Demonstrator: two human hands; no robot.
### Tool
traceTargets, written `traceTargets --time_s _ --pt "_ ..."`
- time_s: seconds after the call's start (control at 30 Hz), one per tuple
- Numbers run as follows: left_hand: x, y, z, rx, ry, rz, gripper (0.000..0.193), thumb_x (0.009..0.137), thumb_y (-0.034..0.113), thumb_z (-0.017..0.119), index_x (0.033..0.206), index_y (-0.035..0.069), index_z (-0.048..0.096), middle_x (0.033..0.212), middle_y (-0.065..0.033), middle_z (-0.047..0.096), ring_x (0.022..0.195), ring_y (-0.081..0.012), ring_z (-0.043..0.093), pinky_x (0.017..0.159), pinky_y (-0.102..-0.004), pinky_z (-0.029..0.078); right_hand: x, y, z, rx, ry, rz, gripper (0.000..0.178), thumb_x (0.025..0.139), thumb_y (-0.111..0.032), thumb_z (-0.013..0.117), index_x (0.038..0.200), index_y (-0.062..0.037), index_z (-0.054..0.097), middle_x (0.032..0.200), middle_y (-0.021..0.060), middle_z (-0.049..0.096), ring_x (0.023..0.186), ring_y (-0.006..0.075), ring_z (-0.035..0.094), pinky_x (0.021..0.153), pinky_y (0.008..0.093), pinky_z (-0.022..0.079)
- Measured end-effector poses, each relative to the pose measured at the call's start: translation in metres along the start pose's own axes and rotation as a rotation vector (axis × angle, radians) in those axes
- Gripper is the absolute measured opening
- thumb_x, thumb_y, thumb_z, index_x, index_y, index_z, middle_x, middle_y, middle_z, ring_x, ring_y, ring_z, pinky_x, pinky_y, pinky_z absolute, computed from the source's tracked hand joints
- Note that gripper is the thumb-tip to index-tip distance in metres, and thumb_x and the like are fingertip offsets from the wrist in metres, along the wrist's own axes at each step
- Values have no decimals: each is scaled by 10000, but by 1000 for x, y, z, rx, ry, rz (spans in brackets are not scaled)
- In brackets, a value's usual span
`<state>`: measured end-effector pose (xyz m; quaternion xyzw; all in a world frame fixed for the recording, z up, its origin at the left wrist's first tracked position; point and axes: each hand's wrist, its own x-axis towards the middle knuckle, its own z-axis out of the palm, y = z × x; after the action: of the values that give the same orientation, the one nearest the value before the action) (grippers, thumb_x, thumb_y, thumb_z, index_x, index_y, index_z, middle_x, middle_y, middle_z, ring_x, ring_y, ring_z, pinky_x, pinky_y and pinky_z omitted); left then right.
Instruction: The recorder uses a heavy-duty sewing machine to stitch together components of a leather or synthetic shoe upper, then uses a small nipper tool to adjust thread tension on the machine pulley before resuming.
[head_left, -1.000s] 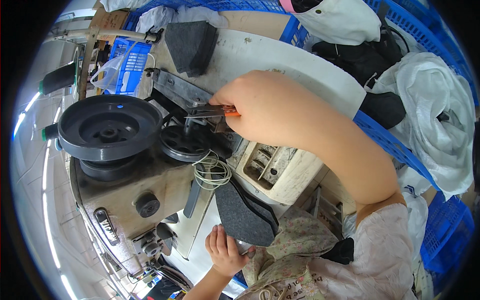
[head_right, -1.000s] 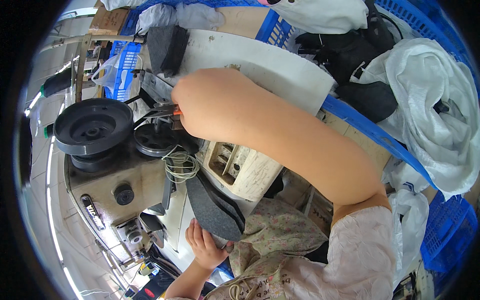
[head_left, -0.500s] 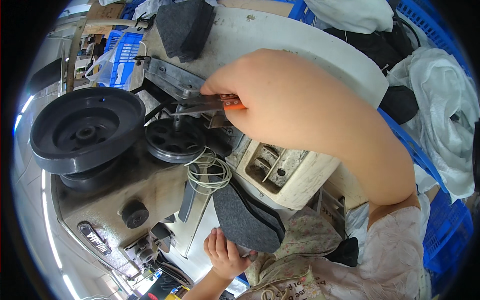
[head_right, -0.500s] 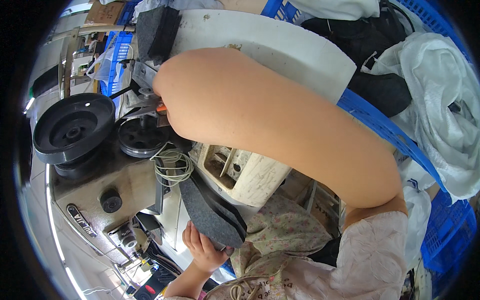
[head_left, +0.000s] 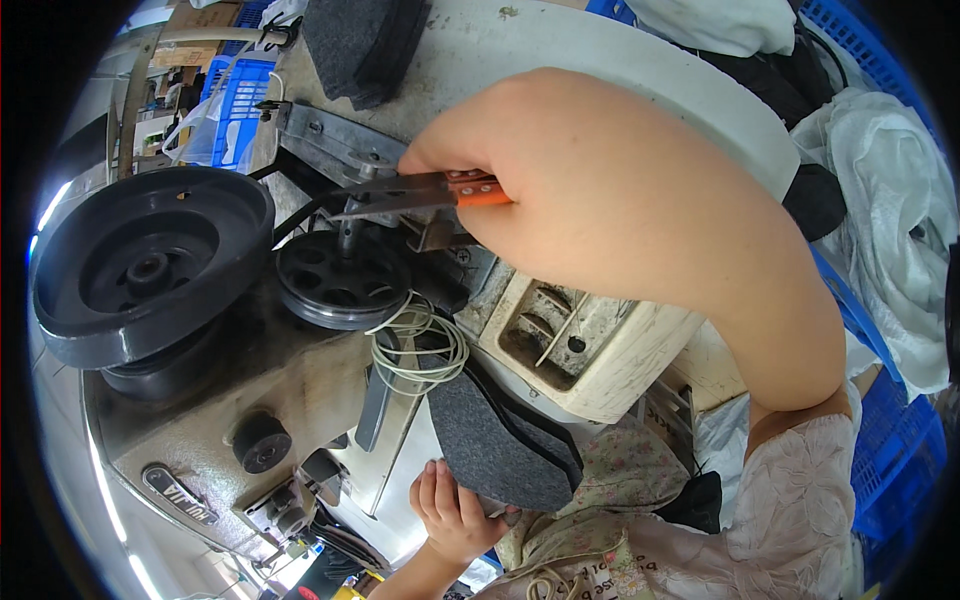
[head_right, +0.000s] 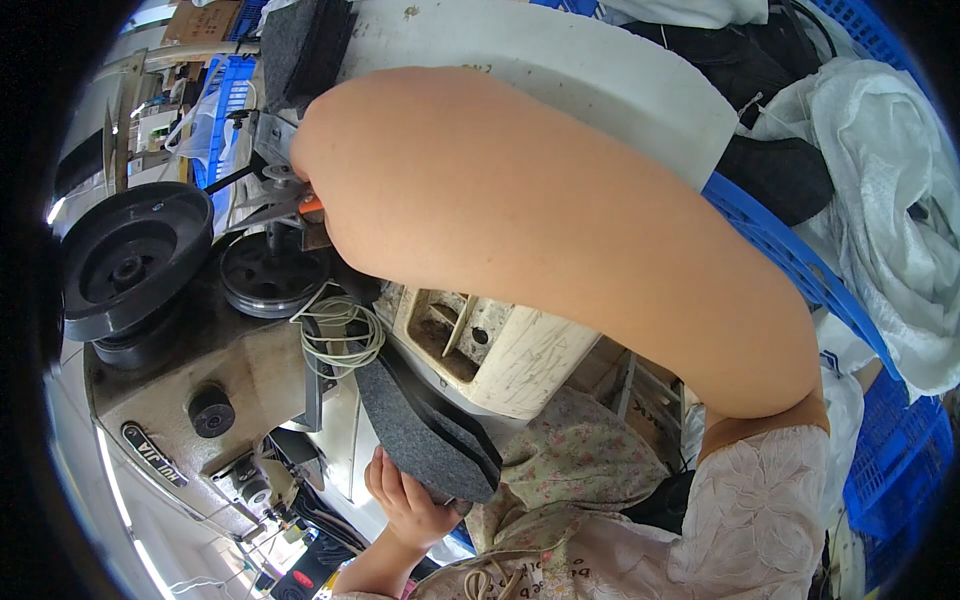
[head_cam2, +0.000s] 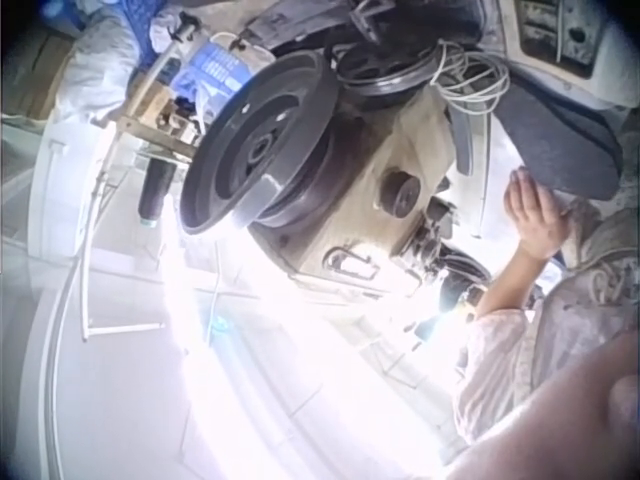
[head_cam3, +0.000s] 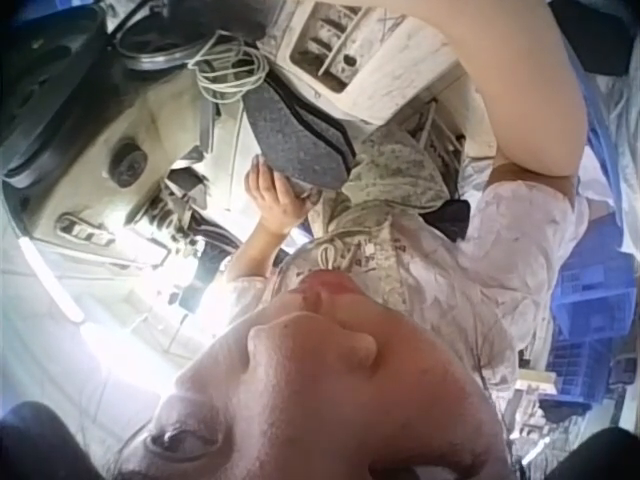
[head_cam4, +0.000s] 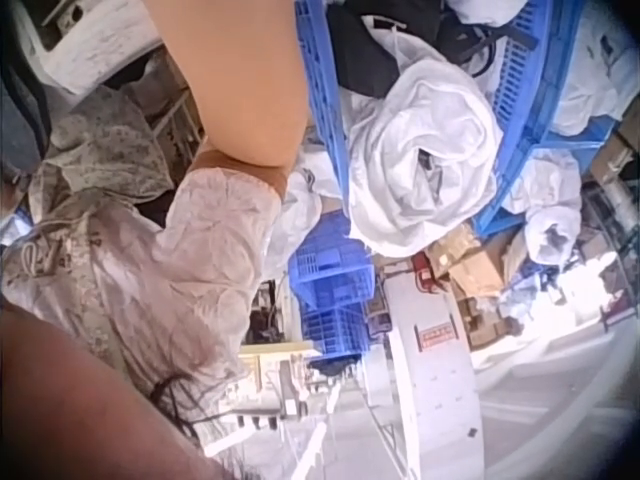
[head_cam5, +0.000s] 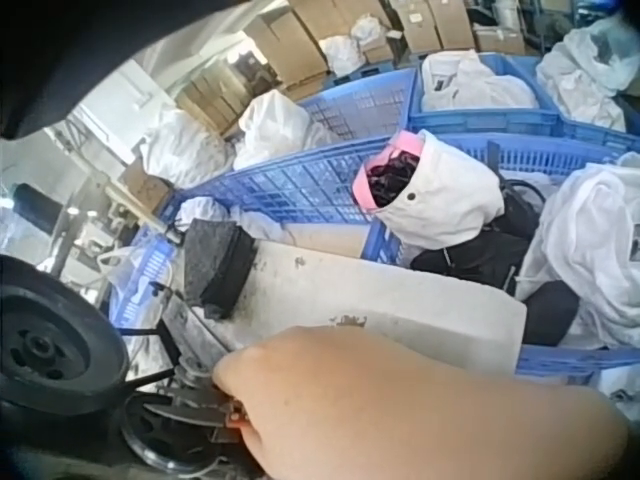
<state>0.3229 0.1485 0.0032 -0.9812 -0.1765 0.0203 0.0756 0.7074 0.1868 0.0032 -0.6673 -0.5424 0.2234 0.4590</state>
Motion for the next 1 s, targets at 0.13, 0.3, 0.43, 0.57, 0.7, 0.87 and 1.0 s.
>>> traceTargets --time_s 0.13,0.3,0.43,0.57,0.7,0.87,1.0 --pt "-2 -1 -1 9 -8 5 699 838 526 602 1155 -71 427 1283 -336 457 1149 -480 482 886 -589 395 -3 5 7 -29 54 -57 276 772 -45 601 1028 -61 706 748 120 643 639 246 593 590 338 449" --pt "-1 -2 -1 -2 -4 16 700 832 523 606 1161 -67 421 1282 -339 455 1148 -478 481 890 -590 393 -3 8 9 -14 89 -79 272 773 -46 592 1020 -59 706 741 120 637 631 248 583 588 337 447" --pt "-1 -2 0 -1 -4 19 709 824 524 613 1167 -65 416 1280 -341 451 1142 -484 482 880 -594 395 -3 8 8 -37 63 -57 260 776 -57 595 1009 -61 709 747 119 644 645 259 596 597 354 457" --pt "-2 -2 1 2 -7 20 724 818 525 620 1171 -69 408 1276 -345 445 1126 -499 485 862 -602 396 -5 14 15 14 137 -125 267 775 -72 615 1025 -76 706 807 108 666 694 274 621 629 370 484" --pt "-2 -2 -3 -6 -36 8 724 813 516 628 1154 -82 405 1256 -361 448 1111 -511 488 852 -607 396 -9 17 21 -1 210 -198 207 768 -107 651 970 -97 692 837 79 665 777 276 644 685 390 513" --pt "-2 1 -5 2 -61 -18 728 802 513 636 1126 -96 404 1236 -370 456 1103 -512 491 843 -609 401 -12 8 30 12 359 -108 134 753 -141 682 885 -115 669 770 69 644 769 274 650 672 402 517" --pt "-3 -1 -2 -11 -20 12 722 806 521 622 1116 -96 407 1237 -367 458 1100 -507 496 832 -607 410 -10 0 4 -95 83 -117 151 735 -129 700 878 -104 655 712 66 632 707 277 644 623 392 511"
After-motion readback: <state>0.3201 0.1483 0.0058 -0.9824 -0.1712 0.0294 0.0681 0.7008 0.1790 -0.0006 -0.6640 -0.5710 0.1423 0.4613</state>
